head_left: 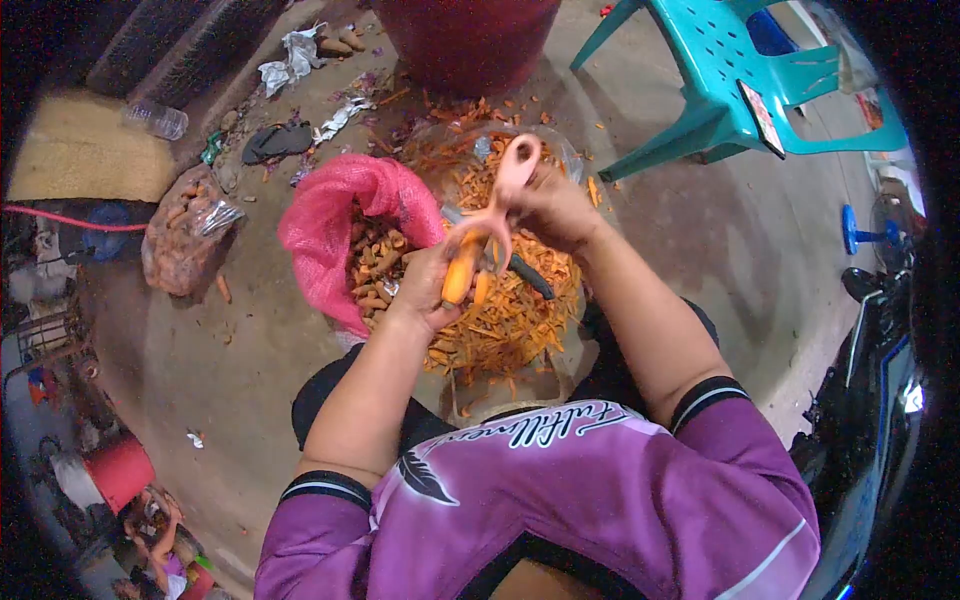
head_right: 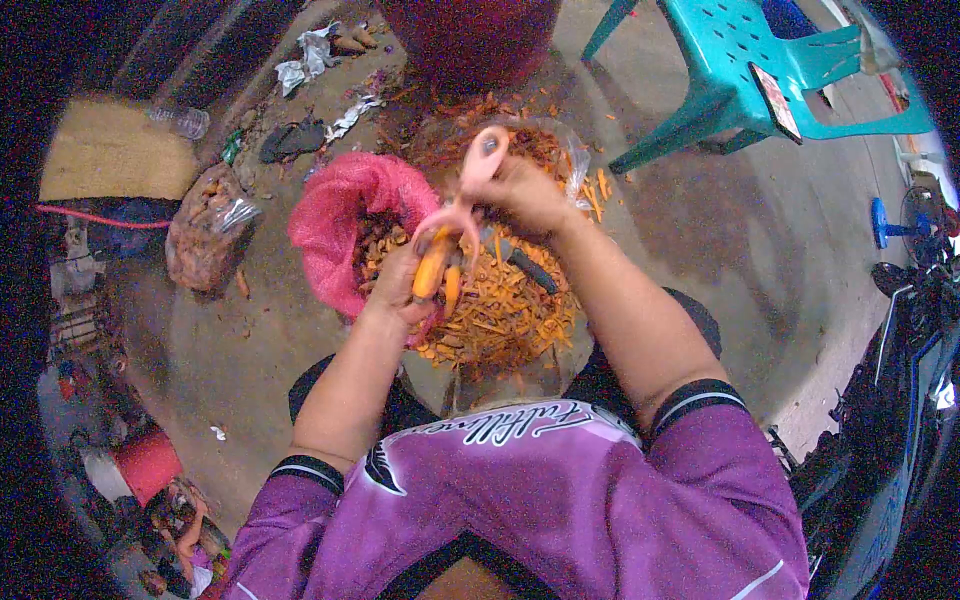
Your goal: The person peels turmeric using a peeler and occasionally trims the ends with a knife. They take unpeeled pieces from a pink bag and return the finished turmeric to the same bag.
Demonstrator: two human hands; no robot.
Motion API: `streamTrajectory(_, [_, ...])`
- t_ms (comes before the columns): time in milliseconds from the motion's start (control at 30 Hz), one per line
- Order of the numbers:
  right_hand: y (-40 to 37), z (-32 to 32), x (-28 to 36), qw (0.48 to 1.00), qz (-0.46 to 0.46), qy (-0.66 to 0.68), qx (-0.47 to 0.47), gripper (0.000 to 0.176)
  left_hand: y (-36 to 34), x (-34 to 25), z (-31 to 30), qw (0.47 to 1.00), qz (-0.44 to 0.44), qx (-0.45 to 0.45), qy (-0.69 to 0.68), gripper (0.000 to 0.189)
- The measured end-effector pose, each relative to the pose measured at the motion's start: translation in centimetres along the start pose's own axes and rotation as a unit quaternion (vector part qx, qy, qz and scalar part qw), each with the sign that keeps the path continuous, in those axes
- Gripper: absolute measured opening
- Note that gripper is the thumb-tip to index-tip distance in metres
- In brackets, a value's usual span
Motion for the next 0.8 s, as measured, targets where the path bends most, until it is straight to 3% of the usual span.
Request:
streamTrajectory(33, [-0.2,-1.4,0.9,0.995,0.033,0.047,-0.083,0.018,0.4,0.1,-1.0,1.0,-0.004,-0.002,0.015,0.029])
streamTrajectory(67, [0.6,-4.1,0.1,0.987,0.028,-0.048,-0.148,0.018,0.9,0.2,-1.9,0.999,-0.008,-0.003,0.031,0.029])
streamTrajectory(133, [0.1,-5.9,0.9,0.97,0.049,-0.053,-0.232,0.017,1.1,0.3,-2.2,0.997,-0.056,0.054,0.018,0.028])
streamTrajectory(200, [0.2,-5.1,0.8,0.977,0.043,-0.033,-0.204,0.016,1.0,0.3,-2.4,0.991,-0.1,0.088,-0.032,0.028])
streamTrajectory(267, [0.5,-3.4,0.4,0.987,0.007,-0.087,-0.134,0.016,1.5,0.0,-2.9,0.997,-0.057,0.031,-0.037,0.03])
streamTrajectory(300, [-0.8,-0.3,2.2,0.996,0.023,0.031,-0.075,0.018,1.7,0.1,-3.1,0.999,-0.037,0.002,-0.039,0.03])
streamTrajectory(400, [-2.0,3.4,2.5,0.994,0.046,0.034,0.091,0.02,-0.5,-0.2,1.3,0.998,0.033,-0.047,-0.01,0.033])
streamTrajectory(433, [-2.3,3.8,2.7,0.994,0.053,0.022,0.089,0.021,-0.2,0.0,0.7,1.0,-0.008,0.022,-0.02,0.033])
streamTrajectory(567, [-0.2,-0.7,0.4,1.0,0.017,0.023,-0.006,0.017,0.8,0.2,-1.7,0.999,-0.02,0.027,0.008,0.03])
streamTrajectory(600, [0.2,-2.6,0.8,0.994,0.0,-0.006,-0.11,0.015,0.7,0.1,-1.7,0.998,-0.039,0.04,0.016,0.03])
streamTrajectory(667, [0.2,-6.0,0.7,0.965,0.052,-0.112,-0.229,0.016,0.7,0.1,-1.5,0.997,-0.046,0.047,0.027,0.029])
streamTrajectory(700, [0.2,-5.8,0.9,0.97,0.047,-0.03,-0.238,0.018,0.7,0.1,-1.3,0.998,-0.034,0.043,0.029,0.028])
streamTrajectory(800, [-0.2,-2.7,1.4,0.988,0.032,0.06,-0.137,0.018,1.0,0.3,-1.1,0.999,0.01,-0.009,0.036,0.026])
Point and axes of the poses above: each hand's wrist, its own y-axis towards the middle knuckle, its own z-axis out of the palm, x = y × z, the point moved 5 cm from there along y, towards the middle knuckle, and after that the axes turned 13 degrees about -y, right-handed, at the moved point
